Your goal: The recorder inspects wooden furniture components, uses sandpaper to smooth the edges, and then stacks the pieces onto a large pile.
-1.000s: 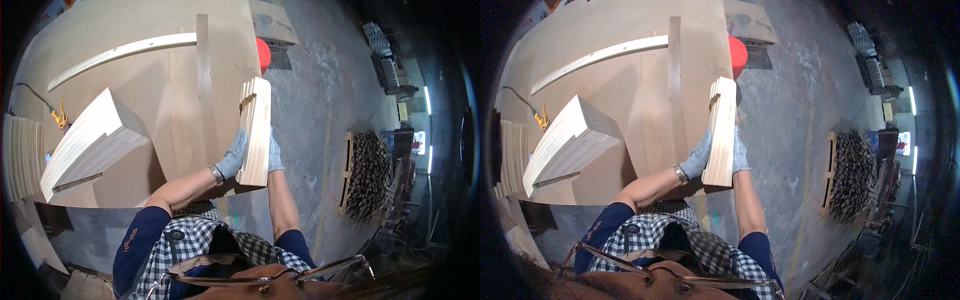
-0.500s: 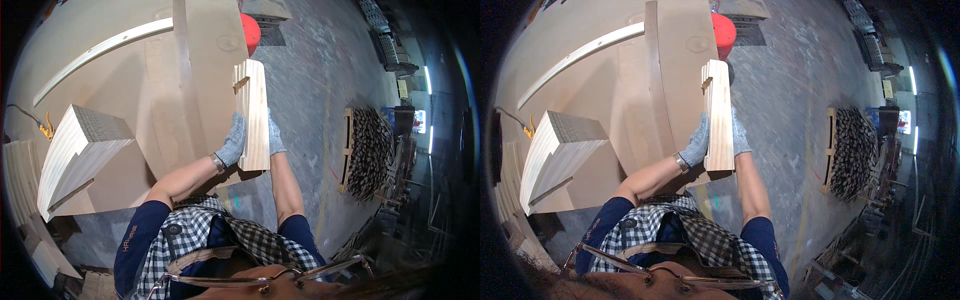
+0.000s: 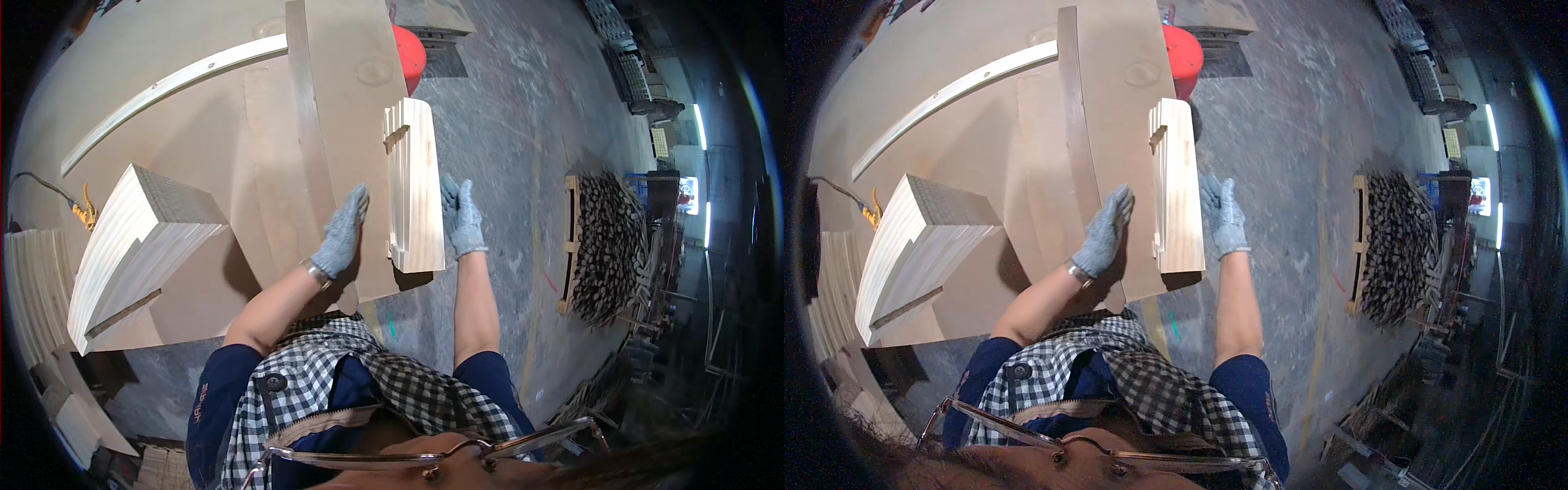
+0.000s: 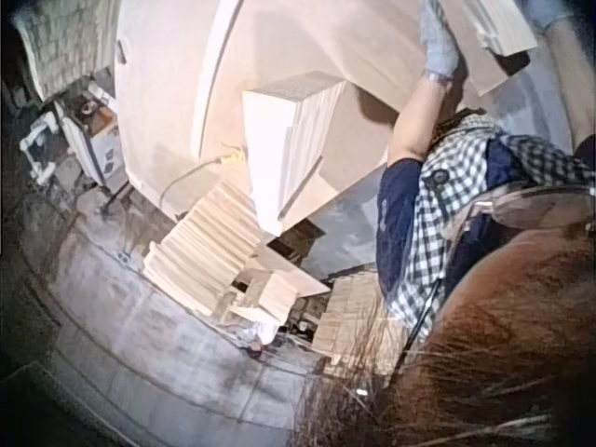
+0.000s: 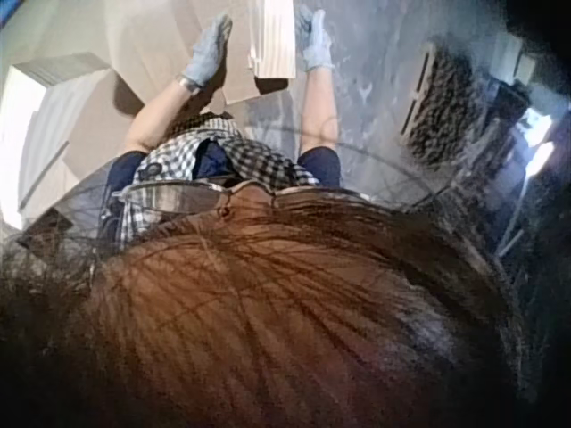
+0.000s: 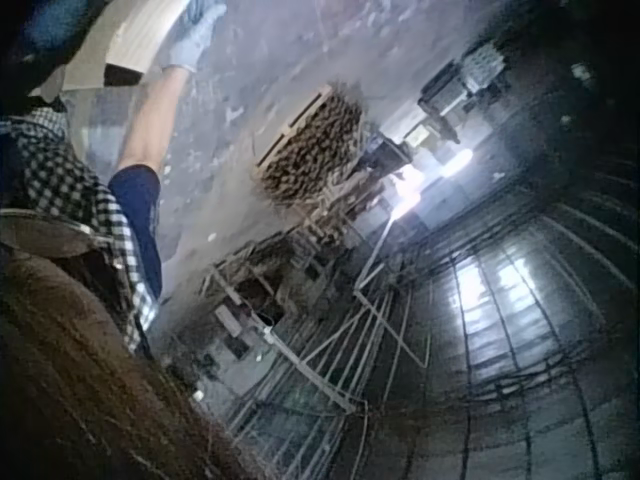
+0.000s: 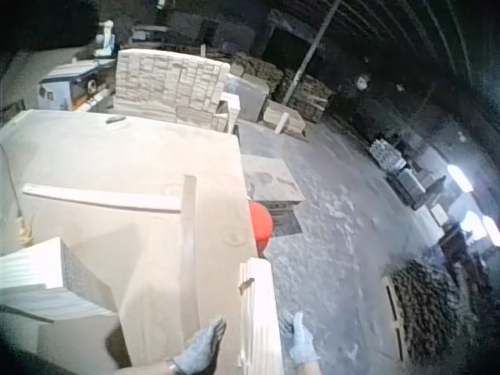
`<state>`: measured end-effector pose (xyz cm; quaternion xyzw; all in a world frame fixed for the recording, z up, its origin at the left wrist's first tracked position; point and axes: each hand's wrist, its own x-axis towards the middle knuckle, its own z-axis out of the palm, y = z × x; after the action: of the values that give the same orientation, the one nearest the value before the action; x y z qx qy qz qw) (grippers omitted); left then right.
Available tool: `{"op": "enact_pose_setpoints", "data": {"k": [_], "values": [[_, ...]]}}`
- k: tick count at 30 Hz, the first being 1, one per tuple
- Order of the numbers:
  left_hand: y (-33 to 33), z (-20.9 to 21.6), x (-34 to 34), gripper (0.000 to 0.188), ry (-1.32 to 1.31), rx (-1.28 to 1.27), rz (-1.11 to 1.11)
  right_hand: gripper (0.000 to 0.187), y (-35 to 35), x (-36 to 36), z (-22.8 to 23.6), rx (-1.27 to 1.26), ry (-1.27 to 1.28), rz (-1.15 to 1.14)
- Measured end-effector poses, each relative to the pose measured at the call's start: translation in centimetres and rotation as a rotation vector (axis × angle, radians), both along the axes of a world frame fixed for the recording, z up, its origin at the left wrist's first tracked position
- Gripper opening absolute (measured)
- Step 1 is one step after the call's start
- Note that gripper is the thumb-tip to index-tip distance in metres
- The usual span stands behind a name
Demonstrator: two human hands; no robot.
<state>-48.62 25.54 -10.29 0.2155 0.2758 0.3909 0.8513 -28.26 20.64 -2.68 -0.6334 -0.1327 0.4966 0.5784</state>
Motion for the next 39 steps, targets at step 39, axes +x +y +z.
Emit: {"op": "enact_pose_setpoints", "data": {"k": [39], "values": [[-4.6, -1.0, 0.8, 0.062, 1.006, 1.324, -0.261, 0.053, -10.0, -7.2, -6.1, 0.109, -0.049, -0.514]]}}
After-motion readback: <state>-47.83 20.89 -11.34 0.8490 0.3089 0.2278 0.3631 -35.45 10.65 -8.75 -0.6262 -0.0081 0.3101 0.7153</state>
